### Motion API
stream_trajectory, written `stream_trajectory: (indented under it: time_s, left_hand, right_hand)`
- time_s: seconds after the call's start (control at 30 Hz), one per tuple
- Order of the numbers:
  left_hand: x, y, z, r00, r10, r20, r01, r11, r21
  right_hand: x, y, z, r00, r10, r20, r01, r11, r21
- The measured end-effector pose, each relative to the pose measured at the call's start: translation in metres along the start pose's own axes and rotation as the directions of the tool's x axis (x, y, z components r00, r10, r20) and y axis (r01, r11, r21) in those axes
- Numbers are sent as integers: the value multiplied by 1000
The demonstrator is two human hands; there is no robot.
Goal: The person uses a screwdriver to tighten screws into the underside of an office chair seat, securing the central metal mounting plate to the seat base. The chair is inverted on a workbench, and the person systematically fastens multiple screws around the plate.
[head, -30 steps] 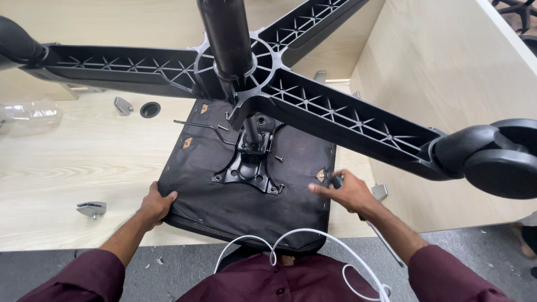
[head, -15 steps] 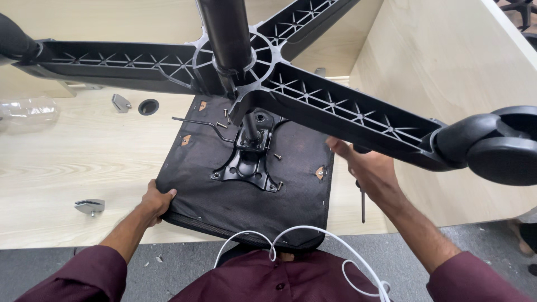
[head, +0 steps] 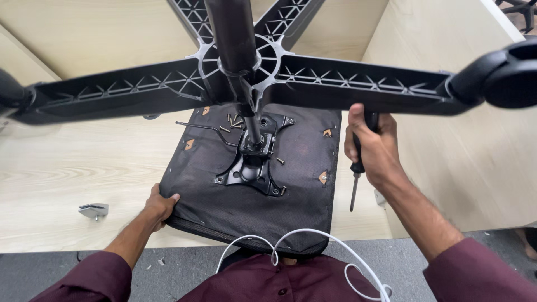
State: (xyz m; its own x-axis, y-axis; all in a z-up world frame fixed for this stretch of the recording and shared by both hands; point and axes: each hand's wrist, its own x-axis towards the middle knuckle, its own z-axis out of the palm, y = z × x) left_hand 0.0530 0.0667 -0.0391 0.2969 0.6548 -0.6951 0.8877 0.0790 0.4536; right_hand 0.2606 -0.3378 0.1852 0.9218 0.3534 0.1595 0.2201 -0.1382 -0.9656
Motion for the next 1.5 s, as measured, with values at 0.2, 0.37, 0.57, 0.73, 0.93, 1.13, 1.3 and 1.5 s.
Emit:
stream_trajectory:
  time_s: [0.2,0.37,0.57,0.73,0.93,1.13,1.3,1.5]
  left_hand:
    - [71,62,-62,978,159,134,-189,949,254]
    - [94,85,-72,954,222,200,-269,928,258]
    - [92,87,-73,954,221,204,-271,926,262]
    - [92,86,-72,957,212,200,-261,928,267]
    - [115,79,-68,945,262,194,-314,894,319]
    - [103,81,-64,935,343,94,-342,797,497]
    - [33,93,-44,840,540,59,-383,512,769]
    - [-66,101,15,400,903,157,-824,279,493]
  right_hand:
    - [-20,-22,57,967,96,-238,-39,972,234]
    - [-18,-29,69,959,126,-252,-55,961,271]
    - [-21,-28,63,967,103,-231,-55,977,206]
    - [-30,-7,57,951,224,-214,-190,968,167]
    - [-48,16,62,922,317,-222,-370,890,-265]
    - [-67,13,71,958,130,-257,-264,756,-599]
    - [-79,8,67,948,74,-310,-234,822,-519]
    - [-90,8,66,953,31,-301,-202,806,-557]
